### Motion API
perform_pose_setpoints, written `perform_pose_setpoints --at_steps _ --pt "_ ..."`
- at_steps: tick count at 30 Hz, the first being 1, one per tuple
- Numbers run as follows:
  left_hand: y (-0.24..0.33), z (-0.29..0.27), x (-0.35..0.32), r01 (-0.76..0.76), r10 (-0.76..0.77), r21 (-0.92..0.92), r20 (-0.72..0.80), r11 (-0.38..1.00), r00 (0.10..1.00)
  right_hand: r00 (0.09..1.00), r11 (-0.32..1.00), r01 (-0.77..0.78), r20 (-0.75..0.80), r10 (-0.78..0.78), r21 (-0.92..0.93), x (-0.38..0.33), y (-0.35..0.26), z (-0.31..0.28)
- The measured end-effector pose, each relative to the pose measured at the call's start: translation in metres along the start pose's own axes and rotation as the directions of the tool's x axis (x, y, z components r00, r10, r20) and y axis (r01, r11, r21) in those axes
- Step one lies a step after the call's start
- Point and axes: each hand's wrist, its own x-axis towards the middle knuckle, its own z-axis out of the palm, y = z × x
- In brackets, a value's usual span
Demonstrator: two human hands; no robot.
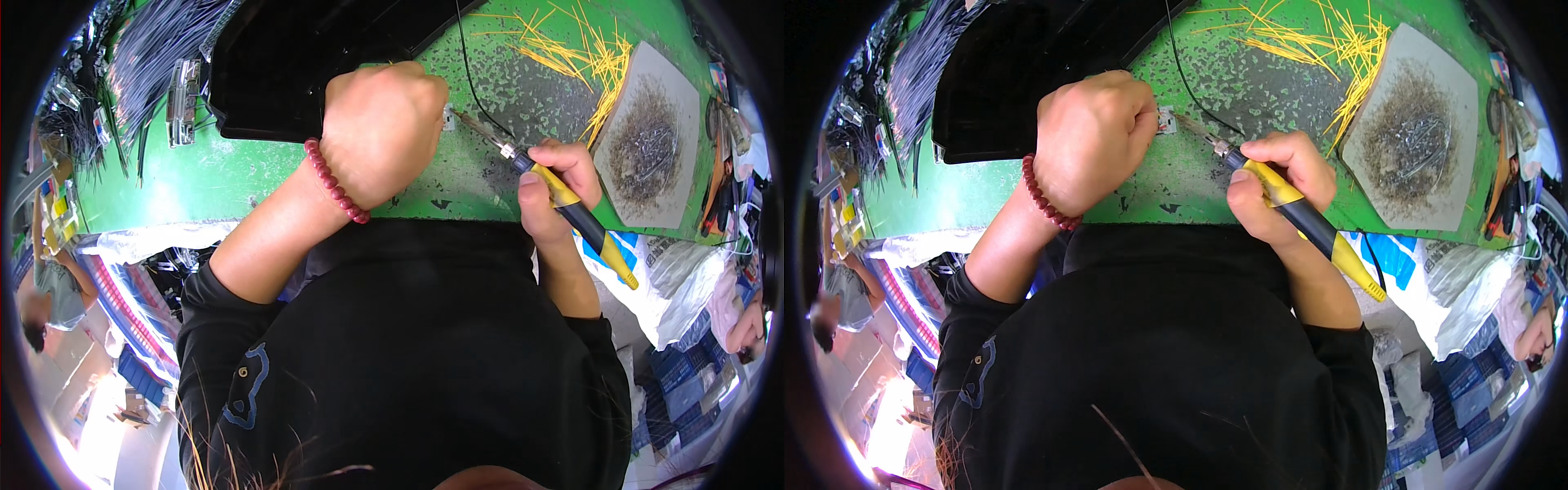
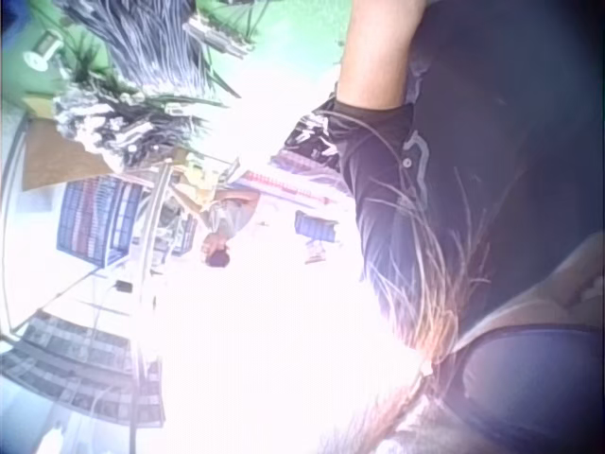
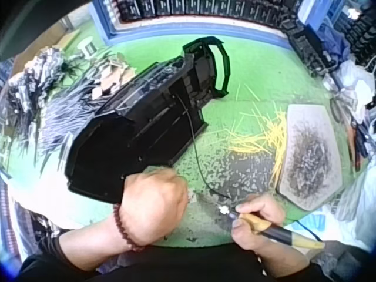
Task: Soldering electrical wires onto small electronic components at a factory workbench.
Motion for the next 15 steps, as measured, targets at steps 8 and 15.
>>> perform_pose_setpoints --at_steps 8,15 --pt "-0.0001 0.0007 0.0001 -0.002 0.002 -0.003 0.002 1.0 1.0 1.0 0.998 0.022 0.021 -0.021 -0.056 0.0017 -0.0018 0.0009" --pt "-0.0003 0.0016 0.0003 -0.01 0.009 -0.007 -0.011 1.0 1.0 0.999 0.997 0.037 0.032 -0.035 -0.072 0.003 -0.0015 0.0023"
